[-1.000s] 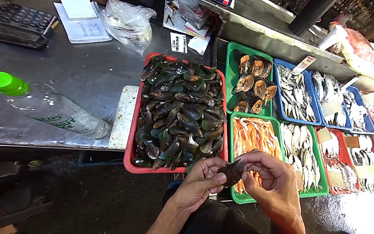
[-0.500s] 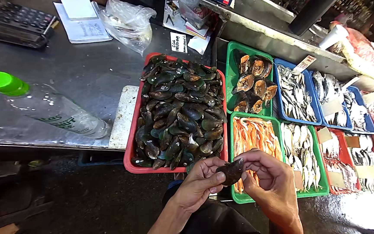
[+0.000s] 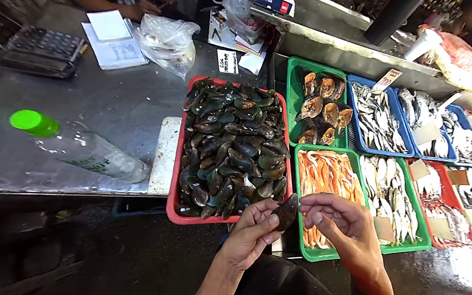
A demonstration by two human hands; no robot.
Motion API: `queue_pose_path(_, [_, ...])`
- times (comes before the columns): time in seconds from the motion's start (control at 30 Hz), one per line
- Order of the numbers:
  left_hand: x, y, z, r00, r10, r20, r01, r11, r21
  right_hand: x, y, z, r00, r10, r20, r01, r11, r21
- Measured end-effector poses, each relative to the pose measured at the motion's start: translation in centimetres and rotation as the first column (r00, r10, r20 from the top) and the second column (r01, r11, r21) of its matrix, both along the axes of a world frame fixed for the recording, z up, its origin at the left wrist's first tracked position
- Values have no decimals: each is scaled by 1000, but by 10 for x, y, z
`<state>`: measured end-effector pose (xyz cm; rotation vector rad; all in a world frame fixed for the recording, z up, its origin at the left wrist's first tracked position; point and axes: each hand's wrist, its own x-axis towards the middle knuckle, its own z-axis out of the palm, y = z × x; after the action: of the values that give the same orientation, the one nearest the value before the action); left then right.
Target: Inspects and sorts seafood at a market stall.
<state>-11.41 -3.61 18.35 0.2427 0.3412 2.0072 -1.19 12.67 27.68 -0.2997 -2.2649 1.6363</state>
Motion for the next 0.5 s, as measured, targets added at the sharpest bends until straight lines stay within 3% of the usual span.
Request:
queue_pose_path(0.07, [-6, -7, 6, 977, 164, -137, -187, 967, -173, 1, -4, -8, 997, -68, 28, 69, 997, -20])
queue_pose_path(0.1, [-10, -10, 10, 914, 270, -302, -358, 887, -291, 3, -5, -13, 995, -84, 52, 85, 996, -26])
queue_pose_path(0.13, [-17, -13, 12, 794, 331, -509, -549, 751, -368, 5, -7, -19, 993, -89, 83, 92, 995, -38])
queue_pose_path(0.2, [-37, -18, 14, 496, 260, -829, -828, 428, -361, 10, -11, -31, 986, -86, 144, 96, 993, -66])
queue_pose_path(0.23, [-48, -20, 14, 367, 189, -911, -903, 306, -301, 12, -13, -36, 982, -83, 171, 96, 993, -72])
queue_pose_path(0.3, [-71, -23, 12, 175, 94, -980, -973, 165, -158, 14, -17, -42, 975, -82, 207, 95, 994, -57])
queue_pose_path(0.4, [-102, -16, 4, 27, -8, -1000, -991, 130, -28, 13, -21, -42, 978, -64, 197, 70, 997, -24])
queue_pose_path(0.5, [-119, -5, -7, 17, -252, -968, -973, 217, -74, 13, -22, -40, 982, -69, 175, 75, 997, -27])
